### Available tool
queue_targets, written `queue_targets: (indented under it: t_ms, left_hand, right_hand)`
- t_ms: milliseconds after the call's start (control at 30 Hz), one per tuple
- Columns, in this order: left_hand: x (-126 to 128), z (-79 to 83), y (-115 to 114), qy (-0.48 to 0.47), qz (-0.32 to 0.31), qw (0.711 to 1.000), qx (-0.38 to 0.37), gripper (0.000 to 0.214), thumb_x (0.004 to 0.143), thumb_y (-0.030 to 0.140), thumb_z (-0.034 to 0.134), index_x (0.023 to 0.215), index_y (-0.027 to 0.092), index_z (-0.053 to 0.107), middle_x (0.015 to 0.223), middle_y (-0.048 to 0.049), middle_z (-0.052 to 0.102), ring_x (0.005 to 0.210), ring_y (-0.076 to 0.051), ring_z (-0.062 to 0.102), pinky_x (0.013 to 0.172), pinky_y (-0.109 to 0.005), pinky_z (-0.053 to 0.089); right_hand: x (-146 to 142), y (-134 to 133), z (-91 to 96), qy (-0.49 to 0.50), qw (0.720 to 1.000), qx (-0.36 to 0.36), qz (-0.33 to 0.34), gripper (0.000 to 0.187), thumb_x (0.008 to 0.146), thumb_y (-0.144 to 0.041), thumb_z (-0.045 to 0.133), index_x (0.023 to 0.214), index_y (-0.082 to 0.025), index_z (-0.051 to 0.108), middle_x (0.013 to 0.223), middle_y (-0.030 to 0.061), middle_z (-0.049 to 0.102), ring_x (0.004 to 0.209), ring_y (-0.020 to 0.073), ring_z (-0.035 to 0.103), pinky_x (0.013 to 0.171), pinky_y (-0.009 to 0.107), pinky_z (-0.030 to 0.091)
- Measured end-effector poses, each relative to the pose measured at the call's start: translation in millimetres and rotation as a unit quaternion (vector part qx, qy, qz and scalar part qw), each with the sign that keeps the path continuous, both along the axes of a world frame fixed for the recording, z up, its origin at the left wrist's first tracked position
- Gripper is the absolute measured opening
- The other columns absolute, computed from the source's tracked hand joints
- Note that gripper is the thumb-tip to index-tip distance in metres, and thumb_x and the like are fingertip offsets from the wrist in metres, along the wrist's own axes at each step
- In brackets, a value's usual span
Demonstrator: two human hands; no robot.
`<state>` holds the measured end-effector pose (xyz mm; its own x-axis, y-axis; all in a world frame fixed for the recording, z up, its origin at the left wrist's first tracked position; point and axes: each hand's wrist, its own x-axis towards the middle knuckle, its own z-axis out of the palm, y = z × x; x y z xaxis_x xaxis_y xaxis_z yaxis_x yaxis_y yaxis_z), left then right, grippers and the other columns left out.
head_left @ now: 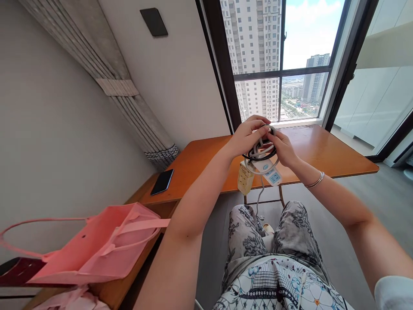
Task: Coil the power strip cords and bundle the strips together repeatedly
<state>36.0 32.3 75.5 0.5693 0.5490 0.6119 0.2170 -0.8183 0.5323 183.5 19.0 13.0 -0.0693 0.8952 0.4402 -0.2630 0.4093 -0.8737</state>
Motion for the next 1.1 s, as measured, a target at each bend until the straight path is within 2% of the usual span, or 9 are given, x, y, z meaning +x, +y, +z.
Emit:
queue_targets:
  t_ms: [200,267,367,467,567,700,800,900,1100]
  left_hand:
    - [-26.1,-20.0,21.4,-0.203,-0.017,0.957,-0.206,0.044,0.091,0.06,0.05,0.099,0.02,0.066,0.125,-0.0073,0.064,0.11,-0.023,0.064,0.101,-0.039,0.045]
    - [-38.3,-47.9,31.0,-0.318,0.009,0.913,-0.253,0.042,0.091,0.06,0.048,0.102,0.022,0.064,0.125,-0.0062,0.065,0.111,-0.022,0.065,0.099,-0.038,0.047]
    - [-46.5,-114.5,34.6,-0.372,-0.001,0.859,-0.351,0.038,0.083,0.05,0.057,0.11,0.023,0.063,0.121,-0.0066,0.068,0.111,-0.025,0.065,0.099,-0.041,0.047]
    - [-38.3,-188.6,23.7,-0.269,-0.093,0.843,-0.456,0.055,0.078,0.05,0.064,0.124,0.021,0.062,0.136,-0.0139,0.061,0.122,-0.034,0.06,0.106,-0.052,0.04]
    - [-23.1,-236.1,7.7,-0.155,-0.167,0.86,-0.456,0.066,0.063,0.036,0.082,0.125,0.022,0.063,0.14,-0.0149,0.059,0.133,-0.036,0.052,0.116,-0.054,0.029]
    - [-13.2,-246.2,-11.4,-0.036,-0.173,0.897,-0.405,0.062,0.075,0.039,0.08,0.131,0.024,0.059,0.147,-0.0134,0.054,0.141,-0.03,0.045,0.12,-0.049,0.028]
    - [-14.3,-250.3,-25.9,0.056,-0.19,0.874,-0.445,0.048,0.08,0.049,0.074,0.119,0.021,0.065,0.136,-0.0143,0.063,0.132,-0.028,0.054,0.114,-0.046,0.037]
    - [-18.3,-275.0,-38.3,0.113,-0.187,0.848,-0.482,0.043,0.08,0.058,0.07,0.099,0.019,0.068,0.117,-0.0118,0.072,0.118,-0.026,0.062,0.108,-0.043,0.042]
    - [-43.1,-319.7,-33.5,0.195,-0.012,0.855,-0.481,0.048,0.077,0.067,0.064,0.077,0.019,0.064,0.087,-0.0069,0.07,0.095,-0.025,0.066,0.093,-0.04,0.048]
  right_hand:
    - [10.3,2.8,22.4,0.002,0.999,-0.003,-0.034,0.031,0.082,-0.05,0.068,0.079,-0.021,0.055,0.076,-0.0006,0.067,0.063,0.0133,0.067,0.054,0.024,0.057]
    - [17.8,2.2,36.0,0.024,0.999,0.003,-0.046,0.031,0.084,-0.049,0.066,0.079,-0.021,0.053,0.075,-0.0005,0.067,0.069,0.0144,0.069,0.058,0.025,0.059]
    - [28.0,-1.6,61.8,0.045,0.996,0.037,-0.065,0.031,0.087,-0.049,0.064,0.081,-0.021,0.051,0.077,0.0003,0.066,0.08,0.0166,0.072,0.064,0.027,0.061]
    - [35.2,-6.9,85.7,0.049,0.993,0.076,-0.078,0.028,0.089,-0.046,0.061,0.081,-0.021,0.05,0.079,0.0012,0.064,0.087,0.0186,0.073,0.063,0.026,0.061]
    - [42.0,-11.0,101.2,0.049,0.99,0.097,-0.087,0.026,0.092,-0.044,0.056,0.082,-0.021,0.049,0.079,0.0013,0.062,0.091,0.02,0.073,0.062,0.025,0.06]
    - [51.6,-14.3,113.8,0.032,0.99,0.092,-0.105,0.024,0.094,-0.043,0.051,0.084,-0.021,0.048,0.08,0.001,0.061,0.091,0.0197,0.073,0.063,0.025,0.061]
    - [54.4,-16.2,124.8,0.057,0.985,0.091,-0.136,0.02,0.095,-0.035,0.047,0.08,-0.021,0.044,0.078,0.0005,0.059,0.09,0.0193,0.072,0.061,0.024,0.06]
    - [58.0,-17.2,137.8,0.135,0.975,0.089,-0.152,0.017,0.093,-0.022,0.04,0.076,-0.021,0.039,0.076,0.0006,0.057,0.09,0.0177,0.072,0.06,0.023,0.059]
    - [91.3,-15.0,151.5,0.093,0.968,0.11,-0.204,0.017,0.092,-0.036,0.043,0.081,-0.024,0.04,0.097,0.0026,0.064,0.104,0.0227,0.071,0.061,0.025,0.058]
